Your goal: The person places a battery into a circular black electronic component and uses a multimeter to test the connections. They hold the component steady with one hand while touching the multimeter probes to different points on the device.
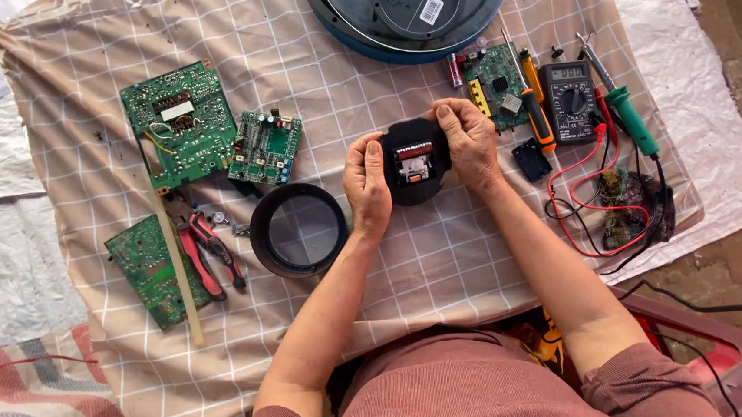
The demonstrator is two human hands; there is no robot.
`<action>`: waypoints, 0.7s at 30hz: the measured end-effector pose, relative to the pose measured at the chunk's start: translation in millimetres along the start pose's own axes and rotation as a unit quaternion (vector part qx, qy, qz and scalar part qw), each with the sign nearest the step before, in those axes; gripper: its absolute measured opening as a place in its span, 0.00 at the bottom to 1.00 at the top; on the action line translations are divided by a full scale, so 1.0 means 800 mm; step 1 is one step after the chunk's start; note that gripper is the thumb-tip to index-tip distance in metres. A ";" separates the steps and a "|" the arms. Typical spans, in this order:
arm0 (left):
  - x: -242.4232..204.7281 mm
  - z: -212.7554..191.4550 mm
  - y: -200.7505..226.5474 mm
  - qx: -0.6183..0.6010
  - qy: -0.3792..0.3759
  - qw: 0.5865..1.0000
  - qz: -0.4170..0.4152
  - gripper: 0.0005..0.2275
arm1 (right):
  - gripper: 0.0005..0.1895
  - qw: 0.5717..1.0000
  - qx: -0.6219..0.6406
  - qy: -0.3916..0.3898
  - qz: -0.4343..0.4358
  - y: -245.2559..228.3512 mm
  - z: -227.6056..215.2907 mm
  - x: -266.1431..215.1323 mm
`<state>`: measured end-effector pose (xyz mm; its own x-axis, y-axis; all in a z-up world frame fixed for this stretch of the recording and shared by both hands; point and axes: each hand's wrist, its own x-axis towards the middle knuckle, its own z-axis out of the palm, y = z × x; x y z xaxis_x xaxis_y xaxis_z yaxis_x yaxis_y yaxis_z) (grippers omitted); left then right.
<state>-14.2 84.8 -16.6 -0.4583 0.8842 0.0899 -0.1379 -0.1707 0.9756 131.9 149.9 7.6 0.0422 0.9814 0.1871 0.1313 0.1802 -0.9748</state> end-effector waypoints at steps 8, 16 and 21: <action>0.008 -0.002 -0.002 -0.095 -0.007 0.995 -0.026 0.10 | 0.10 0.995 -0.091 -0.028 -0.043 0.008 0.005 0.003; 0.024 -0.017 -0.006 -0.251 -0.080 0.960 -0.092 0.19 | 0.08 0.993 -0.077 0.032 -0.086 0.028 0.021 0.022; 0.022 -0.012 0.011 -0.232 -0.107 0.959 -0.121 0.17 | 0.08 0.995 -0.065 0.017 -0.068 0.030 0.013 0.022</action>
<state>-31.7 94.5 -8.7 -0.1788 0.9830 -0.0408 -0.6169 -0.0797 0.7830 125.5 172.5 -13.8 0.0482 0.9452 0.3230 0.2647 0.2997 -0.9166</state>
